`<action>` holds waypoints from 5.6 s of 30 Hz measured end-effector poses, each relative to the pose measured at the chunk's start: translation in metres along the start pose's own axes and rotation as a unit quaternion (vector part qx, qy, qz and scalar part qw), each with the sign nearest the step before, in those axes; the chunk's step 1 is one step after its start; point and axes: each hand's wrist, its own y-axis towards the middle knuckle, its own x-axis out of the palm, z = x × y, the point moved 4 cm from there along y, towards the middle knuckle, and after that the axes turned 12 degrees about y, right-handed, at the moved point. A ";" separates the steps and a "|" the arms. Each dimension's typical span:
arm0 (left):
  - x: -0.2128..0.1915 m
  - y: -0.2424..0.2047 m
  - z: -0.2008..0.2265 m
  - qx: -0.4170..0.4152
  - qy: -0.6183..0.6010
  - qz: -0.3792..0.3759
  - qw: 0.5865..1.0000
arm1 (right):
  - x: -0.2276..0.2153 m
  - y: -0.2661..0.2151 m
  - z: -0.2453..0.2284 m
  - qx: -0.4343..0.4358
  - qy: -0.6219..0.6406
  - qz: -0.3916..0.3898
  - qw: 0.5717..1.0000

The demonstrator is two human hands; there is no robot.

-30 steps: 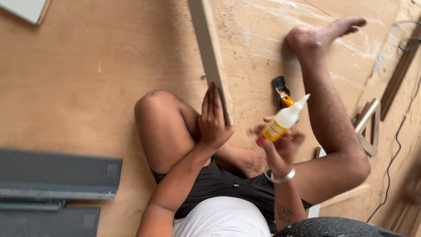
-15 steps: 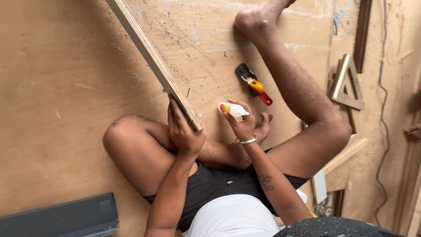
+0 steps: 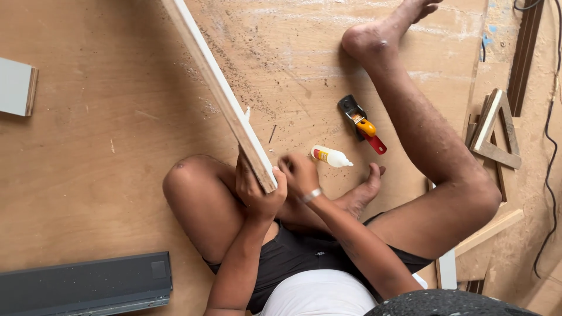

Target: Applying adhesive to the edges of wood pieces and joining them to assemble furniture components.

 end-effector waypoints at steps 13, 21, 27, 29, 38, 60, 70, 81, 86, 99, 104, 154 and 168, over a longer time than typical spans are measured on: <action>0.000 0.009 0.006 -0.031 -0.042 -0.031 0.998 | 0.017 0.093 -0.022 0.129 -0.257 -0.098 0.953; 0.001 0.002 0.000 -0.022 0.009 -0.022 0.999 | 0.019 0.090 0.017 0.187 -0.105 0.026 0.976; -0.010 0.012 0.005 -0.029 -0.023 -0.024 0.999 | 0.023 0.083 0.019 0.158 0.052 0.161 0.973; -0.007 0.008 0.000 -0.027 -0.021 -0.028 0.999 | 0.028 0.090 0.038 0.220 0.178 0.159 0.946; -0.010 0.007 -0.002 -0.021 -0.014 -0.047 0.999 | 0.060 0.089 0.046 0.196 0.211 0.171 0.942; 0.012 -0.003 -0.002 -0.009 0.010 -0.032 0.999 | -0.071 -0.012 -0.134 -0.125 0.348 0.009 0.929; 0.015 -0.001 0.001 -0.004 0.000 -0.033 0.999 | -0.056 -0.014 -0.156 -0.230 0.117 0.050 0.965; 0.016 -0.002 -0.001 -0.003 -0.002 -0.048 0.999 | -0.051 -0.013 -0.156 -0.262 0.075 0.070 0.960; 0.014 0.000 0.000 -0.008 -0.008 -0.048 0.999 | -0.047 -0.014 -0.159 -0.272 0.093 0.067 0.956; 0.017 -0.003 -0.001 0.003 -0.012 -0.052 0.999 | -0.055 -0.052 -0.171 -0.295 -0.041 0.118 0.947; 0.019 -0.006 -0.003 -0.001 -0.019 -0.060 0.998 | -0.062 -0.069 -0.155 -0.291 0.030 0.090 0.952; 0.039 -0.011 -0.001 0.009 0.009 -0.057 0.998 | -0.096 -0.035 0.037 -0.115 0.068 0.113 0.984; 0.033 -0.008 0.000 0.009 -0.005 -0.044 0.999 | -0.145 -0.057 -0.045 -0.049 0.614 -0.185 0.766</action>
